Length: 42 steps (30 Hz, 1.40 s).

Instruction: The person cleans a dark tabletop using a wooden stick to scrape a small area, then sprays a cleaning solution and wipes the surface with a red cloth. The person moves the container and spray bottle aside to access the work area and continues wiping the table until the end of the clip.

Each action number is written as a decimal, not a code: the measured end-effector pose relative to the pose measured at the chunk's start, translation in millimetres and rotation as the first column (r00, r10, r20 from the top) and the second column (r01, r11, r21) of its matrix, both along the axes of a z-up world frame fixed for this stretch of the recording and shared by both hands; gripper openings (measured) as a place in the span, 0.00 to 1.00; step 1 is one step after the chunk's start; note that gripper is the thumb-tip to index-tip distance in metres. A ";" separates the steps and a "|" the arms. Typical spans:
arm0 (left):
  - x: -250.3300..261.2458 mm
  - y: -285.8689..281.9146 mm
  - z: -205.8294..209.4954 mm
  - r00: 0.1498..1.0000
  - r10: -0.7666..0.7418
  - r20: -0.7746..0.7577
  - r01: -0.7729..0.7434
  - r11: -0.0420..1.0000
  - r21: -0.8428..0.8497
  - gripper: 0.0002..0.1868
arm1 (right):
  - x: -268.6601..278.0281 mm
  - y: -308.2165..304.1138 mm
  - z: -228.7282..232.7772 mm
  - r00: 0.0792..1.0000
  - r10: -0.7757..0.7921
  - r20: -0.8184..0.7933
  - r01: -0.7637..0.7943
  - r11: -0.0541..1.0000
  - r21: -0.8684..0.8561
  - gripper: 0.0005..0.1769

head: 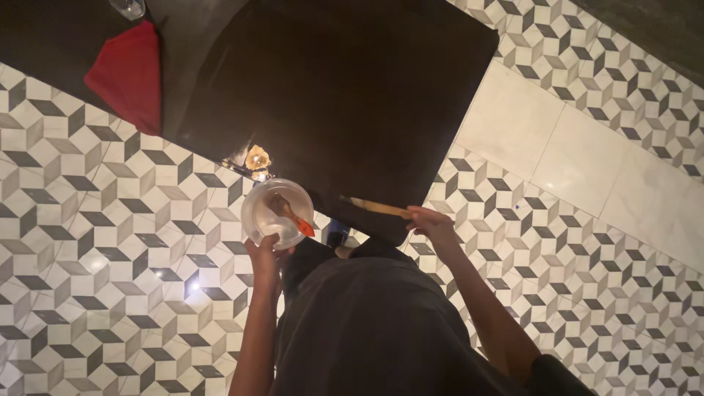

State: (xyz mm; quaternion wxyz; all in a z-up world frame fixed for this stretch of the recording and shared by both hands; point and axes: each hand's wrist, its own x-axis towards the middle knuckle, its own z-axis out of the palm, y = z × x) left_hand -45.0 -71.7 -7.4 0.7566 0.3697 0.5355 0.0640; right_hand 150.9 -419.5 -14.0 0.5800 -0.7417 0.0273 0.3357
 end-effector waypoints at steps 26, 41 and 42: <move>19.0 0.8 -18.1 0.999 0.010 -0.038 -0.010 1.000 0.000 0.35 | 111.7 21.1 20.9 0.970 -0.190 0.150 0.187 0.982 0.034 0.27; 16.4 -0.4 -27.1 0.998 0.038 -0.044 -0.038 0.999 -0.011 0.36 | 165.9 13.2 20.7 0.916 -0.379 0.130 0.361 0.922 0.143 0.27; 16.3 -1.0 -27.0 0.998 0.043 -0.053 -0.045 0.999 -0.021 0.36 | 166.2 11.2 19.5 0.915 -0.386 0.116 0.365 0.916 0.169 0.27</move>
